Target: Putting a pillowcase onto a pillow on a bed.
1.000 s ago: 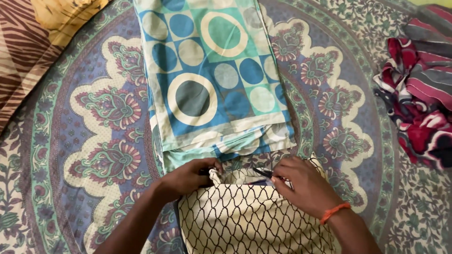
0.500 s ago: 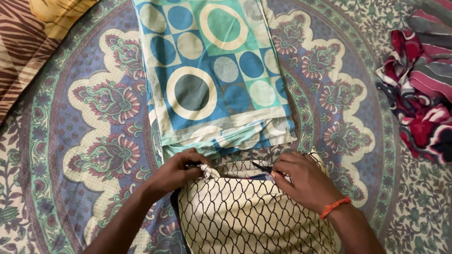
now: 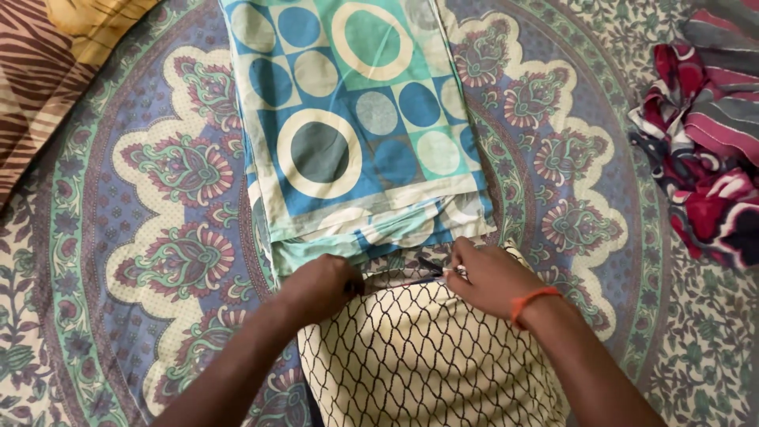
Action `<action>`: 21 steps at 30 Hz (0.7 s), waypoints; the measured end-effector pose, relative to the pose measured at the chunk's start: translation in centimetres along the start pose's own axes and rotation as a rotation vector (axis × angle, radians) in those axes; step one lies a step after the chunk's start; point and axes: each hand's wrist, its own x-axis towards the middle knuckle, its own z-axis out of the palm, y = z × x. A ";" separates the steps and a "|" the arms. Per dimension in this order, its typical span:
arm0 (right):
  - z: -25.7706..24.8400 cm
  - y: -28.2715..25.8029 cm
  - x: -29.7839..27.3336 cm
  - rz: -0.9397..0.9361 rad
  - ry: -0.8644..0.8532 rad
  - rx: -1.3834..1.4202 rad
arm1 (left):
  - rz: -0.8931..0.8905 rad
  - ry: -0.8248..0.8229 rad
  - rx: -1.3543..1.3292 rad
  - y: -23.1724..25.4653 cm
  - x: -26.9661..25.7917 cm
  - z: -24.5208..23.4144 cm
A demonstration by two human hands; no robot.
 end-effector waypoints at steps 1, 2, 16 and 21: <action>0.4 0.4 0.9 0.057 -0.052 -0.097 | -0.009 0.054 -0.012 0.0 0.3 0.5; 0.7 0.9 1.7 0.114 -0.103 -0.195 | -0.016 0.108 -0.025 0.0 0.6 0.9; 4.4 2.4 4.2 0.197 0.108 -0.046 | -0.137 0.687 -0.076 1.1 -3.9 -0.1; 4.2 2.7 4.5 0.054 0.288 0.096 | -0.218 0.721 -0.049 0.9 -2.9 -0.5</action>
